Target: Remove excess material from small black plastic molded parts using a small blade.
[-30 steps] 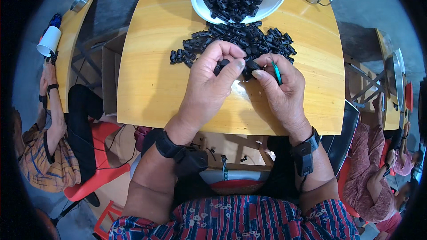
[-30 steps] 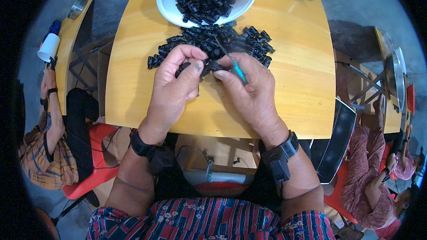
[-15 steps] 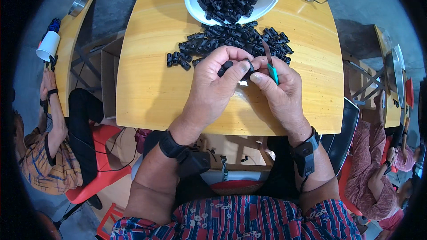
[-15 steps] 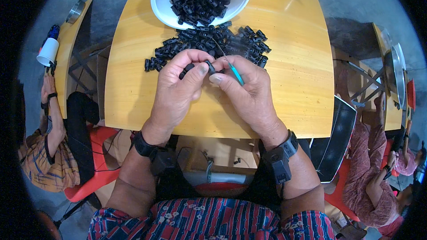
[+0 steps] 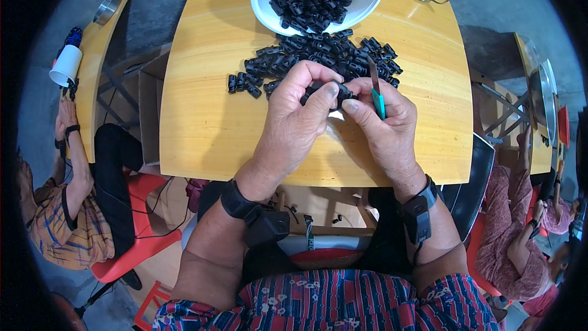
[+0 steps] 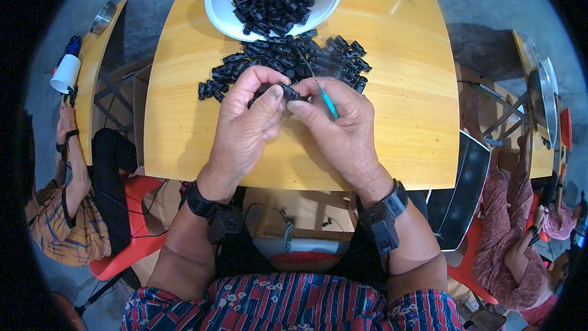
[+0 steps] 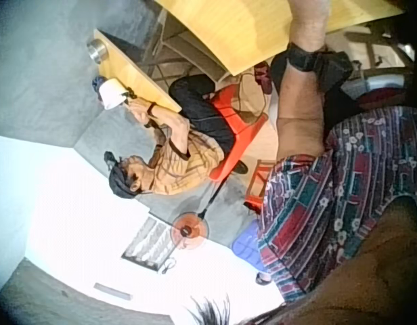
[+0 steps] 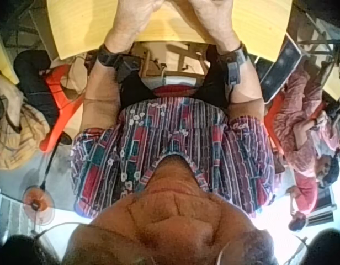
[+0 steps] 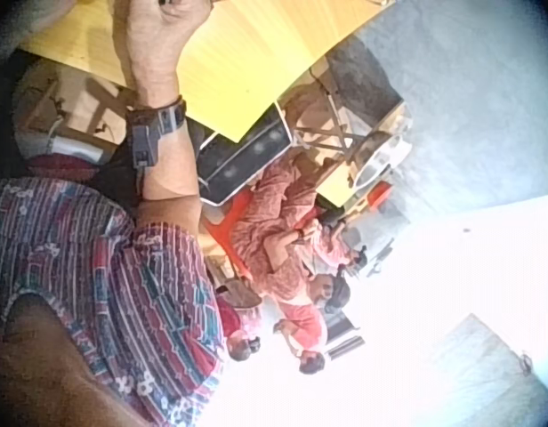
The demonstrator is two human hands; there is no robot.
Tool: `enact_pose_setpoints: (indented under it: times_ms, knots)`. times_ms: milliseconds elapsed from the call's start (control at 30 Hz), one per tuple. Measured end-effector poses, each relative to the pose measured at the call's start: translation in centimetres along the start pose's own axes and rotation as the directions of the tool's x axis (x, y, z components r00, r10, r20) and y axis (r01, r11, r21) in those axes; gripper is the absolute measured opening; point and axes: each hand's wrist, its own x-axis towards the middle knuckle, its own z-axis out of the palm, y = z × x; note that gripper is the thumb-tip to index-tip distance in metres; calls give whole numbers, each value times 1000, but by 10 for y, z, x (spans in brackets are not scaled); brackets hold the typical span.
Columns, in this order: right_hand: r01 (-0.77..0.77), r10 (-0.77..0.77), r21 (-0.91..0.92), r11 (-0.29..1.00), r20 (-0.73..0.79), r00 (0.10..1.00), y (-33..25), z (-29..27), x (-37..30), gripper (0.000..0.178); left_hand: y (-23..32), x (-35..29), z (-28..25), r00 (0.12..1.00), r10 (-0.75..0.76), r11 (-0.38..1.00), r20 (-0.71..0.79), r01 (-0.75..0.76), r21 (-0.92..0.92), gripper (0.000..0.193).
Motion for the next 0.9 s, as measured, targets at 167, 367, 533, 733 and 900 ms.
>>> enact_pose_setpoints:
  times_ms: [167,367,533,733,900]
  knots:
    - [-13,16,75,997,-35,999,-1,-2,0,15,-1,-1,1,999,0,1000,36,0,13,14]
    - [-26,28,65,998,-36,999,-4,-4,-1,16,-1,-3,4,999,-33,998,39,36,-53,14]
    - [-78,81,156,985,-8,997,-3,-9,-1,17,0,-5,5,990,-114,966,86,131,-222,17]
    - [-120,97,278,953,96,991,-6,-11,0,18,4,-7,6,960,-225,931,164,261,-253,24]
    - [-78,53,219,973,120,991,-2,-13,3,21,8,-6,2,912,-296,881,285,376,-287,19]
